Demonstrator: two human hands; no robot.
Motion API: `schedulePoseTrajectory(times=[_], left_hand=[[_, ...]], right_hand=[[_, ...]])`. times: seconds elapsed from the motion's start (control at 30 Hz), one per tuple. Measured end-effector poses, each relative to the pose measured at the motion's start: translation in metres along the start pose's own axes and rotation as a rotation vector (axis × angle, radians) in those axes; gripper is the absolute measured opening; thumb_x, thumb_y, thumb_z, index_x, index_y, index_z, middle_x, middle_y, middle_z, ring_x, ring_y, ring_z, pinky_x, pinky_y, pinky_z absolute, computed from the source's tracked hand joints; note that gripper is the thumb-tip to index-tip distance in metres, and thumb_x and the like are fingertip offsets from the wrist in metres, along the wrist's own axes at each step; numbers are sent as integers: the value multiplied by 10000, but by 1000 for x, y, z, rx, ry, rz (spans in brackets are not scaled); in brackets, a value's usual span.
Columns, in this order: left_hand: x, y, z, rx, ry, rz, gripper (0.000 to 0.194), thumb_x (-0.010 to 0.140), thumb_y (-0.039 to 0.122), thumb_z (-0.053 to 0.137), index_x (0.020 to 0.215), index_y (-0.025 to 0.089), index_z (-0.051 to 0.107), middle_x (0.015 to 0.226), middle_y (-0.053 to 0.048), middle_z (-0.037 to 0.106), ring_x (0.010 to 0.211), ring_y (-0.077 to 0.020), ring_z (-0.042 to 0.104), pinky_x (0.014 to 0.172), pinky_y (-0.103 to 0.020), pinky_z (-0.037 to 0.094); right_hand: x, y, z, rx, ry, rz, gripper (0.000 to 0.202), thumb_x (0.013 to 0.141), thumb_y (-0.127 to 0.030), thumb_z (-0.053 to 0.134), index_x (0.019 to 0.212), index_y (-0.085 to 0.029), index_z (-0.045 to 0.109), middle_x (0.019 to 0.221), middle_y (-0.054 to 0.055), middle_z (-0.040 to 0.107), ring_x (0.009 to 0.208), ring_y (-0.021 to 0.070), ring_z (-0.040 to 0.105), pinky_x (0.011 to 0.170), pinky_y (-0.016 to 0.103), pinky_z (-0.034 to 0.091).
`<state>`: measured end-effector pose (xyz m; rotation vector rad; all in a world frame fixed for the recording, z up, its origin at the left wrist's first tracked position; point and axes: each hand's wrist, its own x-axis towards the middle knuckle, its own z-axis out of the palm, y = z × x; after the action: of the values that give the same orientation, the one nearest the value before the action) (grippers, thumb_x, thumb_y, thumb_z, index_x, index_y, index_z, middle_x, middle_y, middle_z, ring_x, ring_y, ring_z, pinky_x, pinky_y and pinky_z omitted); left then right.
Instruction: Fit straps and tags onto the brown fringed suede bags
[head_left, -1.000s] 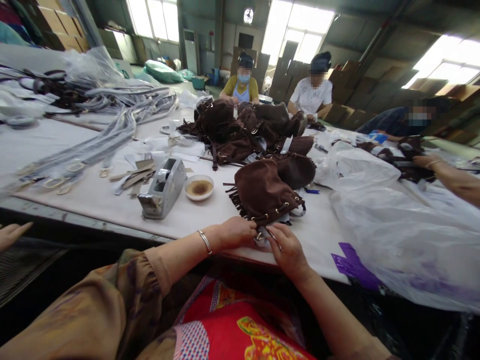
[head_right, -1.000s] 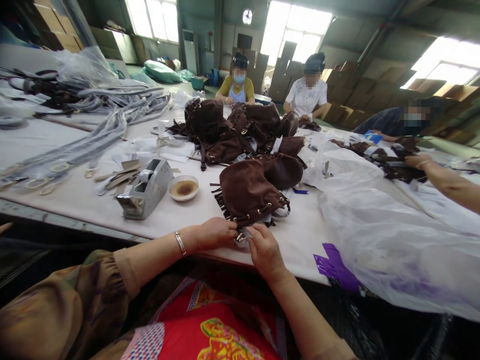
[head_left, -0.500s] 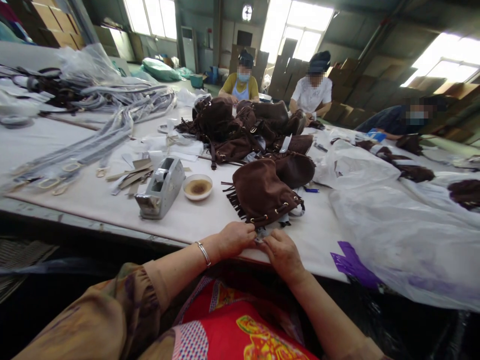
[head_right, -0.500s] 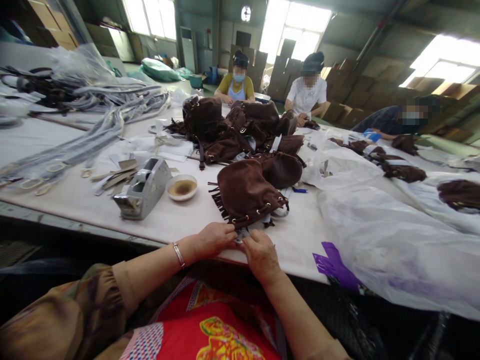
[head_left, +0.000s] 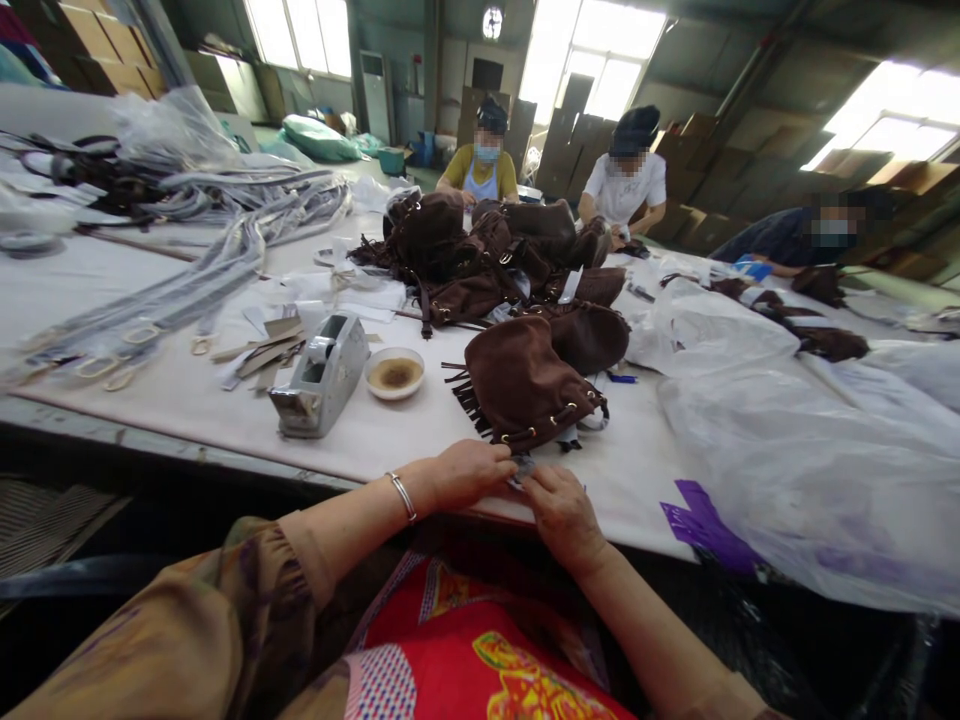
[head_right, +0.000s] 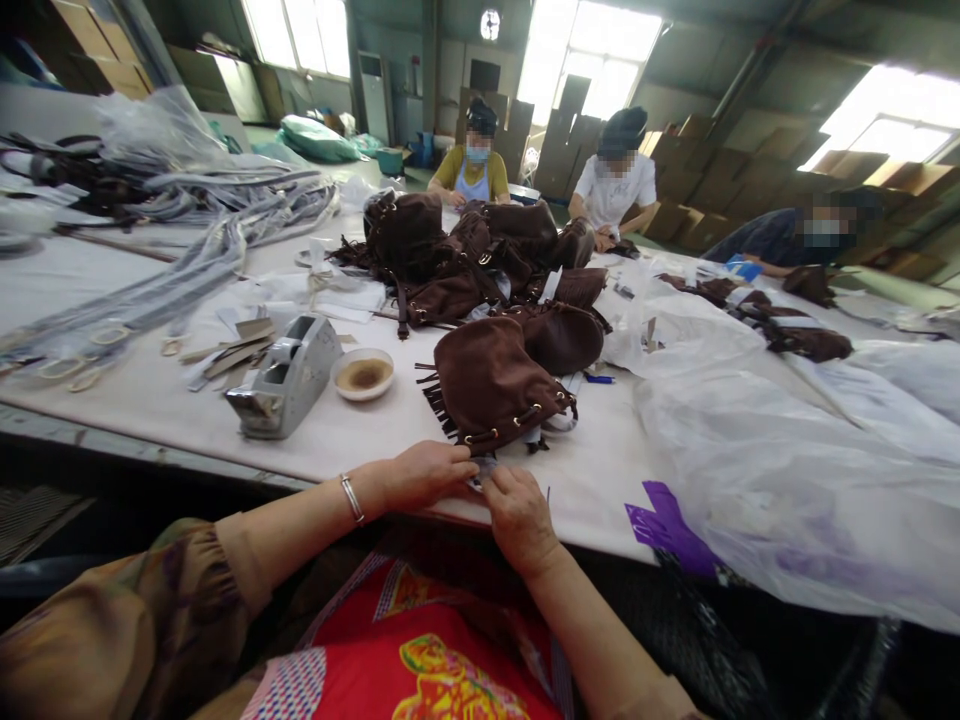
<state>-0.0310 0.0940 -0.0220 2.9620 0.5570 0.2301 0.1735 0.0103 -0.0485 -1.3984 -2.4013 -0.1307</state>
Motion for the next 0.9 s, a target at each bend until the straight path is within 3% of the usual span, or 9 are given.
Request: schedulePoseTrajectory(times=[0.1, 0.23, 0.43, 0.57, 0.9], left_hand=[[5, -3, -15, -4, -63, 66, 282, 895, 137, 554, 1158, 239, 573, 904, -23, 604, 664, -144, 555, 528, -260, 347], [17, -6, -26, -18, -161, 89, 227, 916, 208, 556, 1129, 262, 615, 855, -25, 620, 622, -145, 552, 493, -263, 308], [28, -9, -27, 30, -260, 14, 127, 899, 191, 569, 908, 216, 693, 742, -46, 657, 621, -168, 576, 518, -256, 317], [23, -13, -23, -8, -244, 23, 111, 893, 158, 570, 910, 177, 678, 801, -62, 665, 643, -170, 581, 519, -263, 313], [7, -4, -3, 14, -96, 3, 124, 894, 104, 503, 936, 148, 610, 904, -80, 615, 735, -188, 561, 613, -280, 390]], right_hand=[[-1, 4, 1, 53, -6, -35, 241, 979, -145, 432, 1000, -184, 669, 858, 93, 617, 839, 250, 524, 782, 394, 440], [-1, 8, 2, 107, 29, -64, 228, 977, -139, 447, 1011, -170, 670, 873, 92, 629, 842, 240, 532, 790, 391, 449], [-2, 11, 4, 97, 57, -108, 215, 964, -121, 460, 952, -161, 670, 847, 89, 620, 808, 235, 510, 747, 374, 429], [2, 10, 1, 85, 62, -104, 218, 957, -116, 462, 879, -166, 660, 801, 78, 598, 767, 229, 482, 715, 363, 401], [2, 12, -7, 95, 48, -59, 228, 988, -173, 434, 966, -185, 660, 894, 82, 626, 804, 224, 502, 741, 362, 392]])
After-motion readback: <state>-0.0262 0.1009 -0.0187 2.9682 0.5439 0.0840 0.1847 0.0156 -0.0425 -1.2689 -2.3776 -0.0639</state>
